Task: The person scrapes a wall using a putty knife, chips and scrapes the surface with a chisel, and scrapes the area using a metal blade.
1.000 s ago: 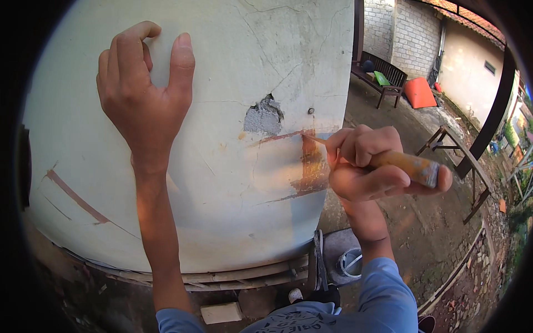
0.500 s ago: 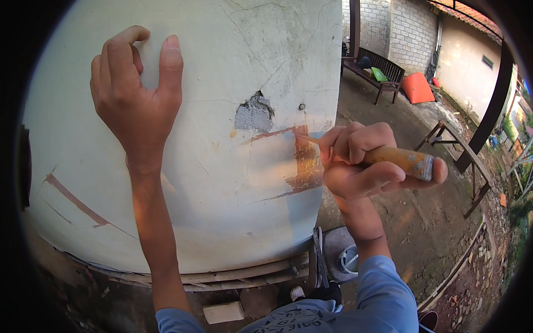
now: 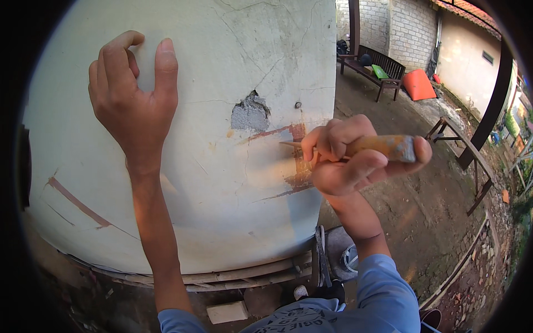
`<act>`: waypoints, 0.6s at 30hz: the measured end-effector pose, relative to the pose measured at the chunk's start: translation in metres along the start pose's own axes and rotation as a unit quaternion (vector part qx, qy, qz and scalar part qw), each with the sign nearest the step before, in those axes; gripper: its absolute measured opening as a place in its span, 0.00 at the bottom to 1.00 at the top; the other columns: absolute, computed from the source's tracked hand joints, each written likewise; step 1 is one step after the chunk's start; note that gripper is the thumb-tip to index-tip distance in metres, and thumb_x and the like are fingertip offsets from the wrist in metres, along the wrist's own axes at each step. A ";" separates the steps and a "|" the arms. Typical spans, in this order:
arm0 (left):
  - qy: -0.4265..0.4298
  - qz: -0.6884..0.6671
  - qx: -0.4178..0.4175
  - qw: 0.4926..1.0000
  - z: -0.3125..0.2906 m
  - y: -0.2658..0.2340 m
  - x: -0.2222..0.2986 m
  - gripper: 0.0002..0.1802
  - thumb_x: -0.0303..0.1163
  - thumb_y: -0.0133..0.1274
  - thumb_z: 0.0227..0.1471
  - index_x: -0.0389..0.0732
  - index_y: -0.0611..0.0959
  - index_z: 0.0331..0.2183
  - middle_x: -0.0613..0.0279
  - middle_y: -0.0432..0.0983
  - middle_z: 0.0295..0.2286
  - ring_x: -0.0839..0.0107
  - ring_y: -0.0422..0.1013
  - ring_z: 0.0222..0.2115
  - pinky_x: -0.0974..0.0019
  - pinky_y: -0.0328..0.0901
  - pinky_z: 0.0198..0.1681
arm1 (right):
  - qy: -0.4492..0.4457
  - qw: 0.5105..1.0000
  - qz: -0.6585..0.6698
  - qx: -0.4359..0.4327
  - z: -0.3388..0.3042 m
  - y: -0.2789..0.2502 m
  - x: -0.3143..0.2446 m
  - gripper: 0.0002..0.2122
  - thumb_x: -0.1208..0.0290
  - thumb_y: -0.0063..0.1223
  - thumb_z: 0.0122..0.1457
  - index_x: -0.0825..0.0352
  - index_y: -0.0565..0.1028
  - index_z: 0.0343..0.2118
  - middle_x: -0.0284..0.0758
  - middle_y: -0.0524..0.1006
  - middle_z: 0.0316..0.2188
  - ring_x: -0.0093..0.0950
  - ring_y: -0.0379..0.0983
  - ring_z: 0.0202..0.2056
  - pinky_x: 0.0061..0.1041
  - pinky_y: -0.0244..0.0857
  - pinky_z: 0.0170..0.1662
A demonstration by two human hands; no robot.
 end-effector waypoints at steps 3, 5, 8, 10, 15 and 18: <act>-0.023 0.006 -0.023 0.999 0.000 0.000 0.003 0.12 0.38 0.60 0.47 0.43 0.78 0.33 0.69 0.63 0.19 0.73 0.60 0.23 0.68 0.59 0.26 | 0.024 0.981 0.114 -0.152 0.021 -0.012 -0.004 0.18 0.40 0.33 0.62 0.42 0.55 0.50 0.26 0.55 0.18 0.16 0.42 0.11 0.15 0.50 0.09; 0.004 0.000 -0.006 1.000 -0.001 0.004 0.003 0.12 0.38 0.60 0.47 0.43 0.78 0.33 0.69 0.63 0.19 0.73 0.60 0.23 0.68 0.59 0.26 | 0.012 1.000 -0.021 0.020 0.014 0.001 -0.006 0.22 0.37 0.32 0.60 0.54 0.59 0.33 0.25 0.52 0.16 0.15 0.41 0.11 0.15 0.51 0.11; -0.013 0.000 -0.009 1.000 0.001 -0.002 0.000 0.12 0.38 0.60 0.47 0.43 0.78 0.33 0.69 0.62 0.19 0.73 0.60 0.23 0.68 0.59 0.26 | 0.028 0.997 0.044 -0.048 0.014 -0.021 -0.006 0.24 0.35 0.29 0.59 0.54 0.57 0.36 0.27 0.55 0.16 0.17 0.45 0.10 0.19 0.54 0.11; -0.013 -0.005 -0.004 1.000 0.002 0.003 0.005 0.12 0.38 0.60 0.47 0.43 0.78 0.33 0.69 0.62 0.19 0.73 0.60 0.23 0.68 0.59 0.26 | 0.041 0.986 0.158 -0.021 0.021 -0.026 -0.009 0.23 0.34 0.28 0.59 0.52 0.55 0.40 0.28 0.57 0.18 0.18 0.48 0.10 0.20 0.56 0.11; 0.005 0.010 -0.005 1.000 -0.003 -0.004 -0.008 0.12 0.38 0.60 0.47 0.43 0.78 0.33 0.69 0.62 0.19 0.73 0.60 0.23 0.68 0.59 0.27 | 0.083 0.994 0.036 0.063 -0.011 0.008 -0.007 0.29 0.32 0.26 0.57 0.59 0.56 0.25 0.25 0.52 0.13 0.17 0.46 0.11 0.18 0.56 0.13; -0.007 -0.006 -0.005 1.000 0.000 0.003 0.003 0.12 0.38 0.59 0.47 0.43 0.78 0.33 0.69 0.62 0.19 0.73 0.59 0.23 0.68 0.59 0.27 | 0.040 0.988 0.148 -0.025 0.015 -0.024 -0.014 0.24 0.32 0.27 0.57 0.50 0.56 0.37 0.26 0.55 0.17 0.18 0.46 0.11 0.21 0.57 0.13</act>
Point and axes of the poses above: each hand's wrist, its own z-axis towards the middle knuckle, its own y-axis out of the palm, x = y × z, the point moved 1 cm from there along z, towards the middle knuckle
